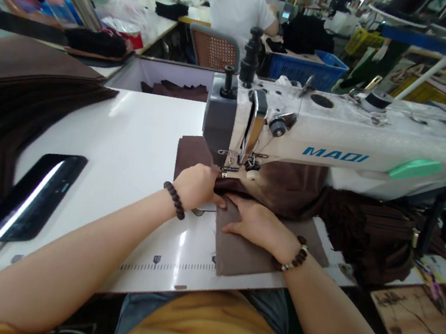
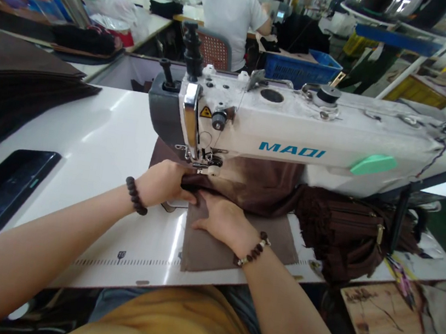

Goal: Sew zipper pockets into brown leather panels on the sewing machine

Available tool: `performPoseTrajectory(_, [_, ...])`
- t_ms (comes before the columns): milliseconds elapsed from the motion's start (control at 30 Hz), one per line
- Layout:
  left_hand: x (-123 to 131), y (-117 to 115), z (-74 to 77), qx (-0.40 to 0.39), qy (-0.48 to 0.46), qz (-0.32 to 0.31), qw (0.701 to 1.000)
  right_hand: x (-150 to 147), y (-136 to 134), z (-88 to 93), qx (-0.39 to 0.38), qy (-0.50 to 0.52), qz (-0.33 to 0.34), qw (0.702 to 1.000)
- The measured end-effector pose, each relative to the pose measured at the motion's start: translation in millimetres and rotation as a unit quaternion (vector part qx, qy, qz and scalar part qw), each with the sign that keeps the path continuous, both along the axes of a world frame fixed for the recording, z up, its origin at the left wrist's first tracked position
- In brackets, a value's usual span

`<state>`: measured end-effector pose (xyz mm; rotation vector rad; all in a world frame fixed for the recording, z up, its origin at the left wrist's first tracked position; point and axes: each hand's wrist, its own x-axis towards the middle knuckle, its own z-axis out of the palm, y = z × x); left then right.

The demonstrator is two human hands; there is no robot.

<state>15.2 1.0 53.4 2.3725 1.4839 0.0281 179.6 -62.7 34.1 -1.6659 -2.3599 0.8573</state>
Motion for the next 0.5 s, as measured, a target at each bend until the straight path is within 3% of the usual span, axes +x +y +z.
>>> performPoseTrajectory(100, [4.6,-10.0,-9.5,0.072,0.045,0.0,0.996,-0.7,1.2,0.8,-0.005,-0.004,-0.001,1.0])
performPoseTrajectory(300, [1.8,-17.1,-23.7,0.096,-0.034,-0.075,0.992,0.3,-10.1,7.0,-0.054,0.023,-0.003,0.998])
performPoseTrajectory(367, [-2.9,-14.2,-26.1,0.091,-0.078,-0.086,0.989,5.0,-14.1,7.0,-0.158,0.096,0.053,0.981])
performPoseTrajectory(433, [-8.7,-8.5,-28.0,0.089,-0.128,-0.08,0.985,10.9,-12.6,5.4,-0.293,0.168,0.099,0.936])
performPoseTrajectory(500, [-13.9,-1.8,-29.8,0.087,-0.17,-0.065,0.979,15.5,-3.6,3.7,-0.343,0.167,0.087,0.92])
